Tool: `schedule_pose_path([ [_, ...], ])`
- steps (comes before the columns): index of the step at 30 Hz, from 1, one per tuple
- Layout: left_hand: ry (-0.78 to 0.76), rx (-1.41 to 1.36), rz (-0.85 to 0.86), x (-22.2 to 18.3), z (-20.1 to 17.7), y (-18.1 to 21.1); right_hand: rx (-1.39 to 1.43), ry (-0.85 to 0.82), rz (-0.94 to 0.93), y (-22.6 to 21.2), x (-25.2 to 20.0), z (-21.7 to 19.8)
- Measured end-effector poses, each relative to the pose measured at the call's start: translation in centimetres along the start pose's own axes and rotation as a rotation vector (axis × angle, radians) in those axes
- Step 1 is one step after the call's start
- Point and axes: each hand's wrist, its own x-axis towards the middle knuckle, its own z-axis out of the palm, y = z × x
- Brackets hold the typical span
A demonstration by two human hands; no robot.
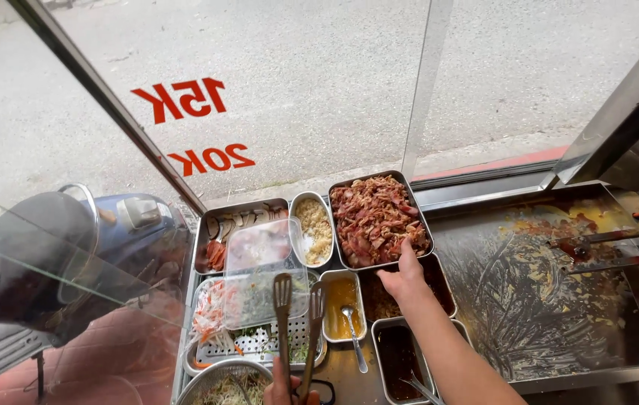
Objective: The person transfers sliced meat from a tray into a container using tongs and then uses a large knife to scrape more meat from a vertical rotisserie.
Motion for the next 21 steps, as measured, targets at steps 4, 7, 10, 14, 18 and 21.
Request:
schedule_pose_path([
  [4, 0.107, 0.12, 0.383, -0.1, 2.2, 0.4, -0.002, 0.04, 0.042, -0.6, 0.8, -0.8],
  [7, -0.058, 0.205, 0.215, 0.3, 1.8, 5.1, 0.038, 0.069, 0.029, -0.9, 0.7, -1.4],
  [10, -0.122, 0.275, 0.24, -1.2, 0.2, 14.2, 0.01, -0.053, 0.059, -1.4, -4.8, -1.2],
  [14, -0.176, 0.342, 0.456, 4.0, 4.6, 15.7, -0.043, -0.091, 0.025, -4.1, -10.2, -4.8],
  [18, -0.296, 0.433, 0.564, 7.4, 9.4, 20.5, -0.143, -0.087, -0.241, -8.7, -13.8, -10.2],
  [21, -0.296, 0.469, 0.606, 9.0, 12.7, 23.5, -0.153, -0.028, -0.497, -12.6, -12.1, -18.2],
])
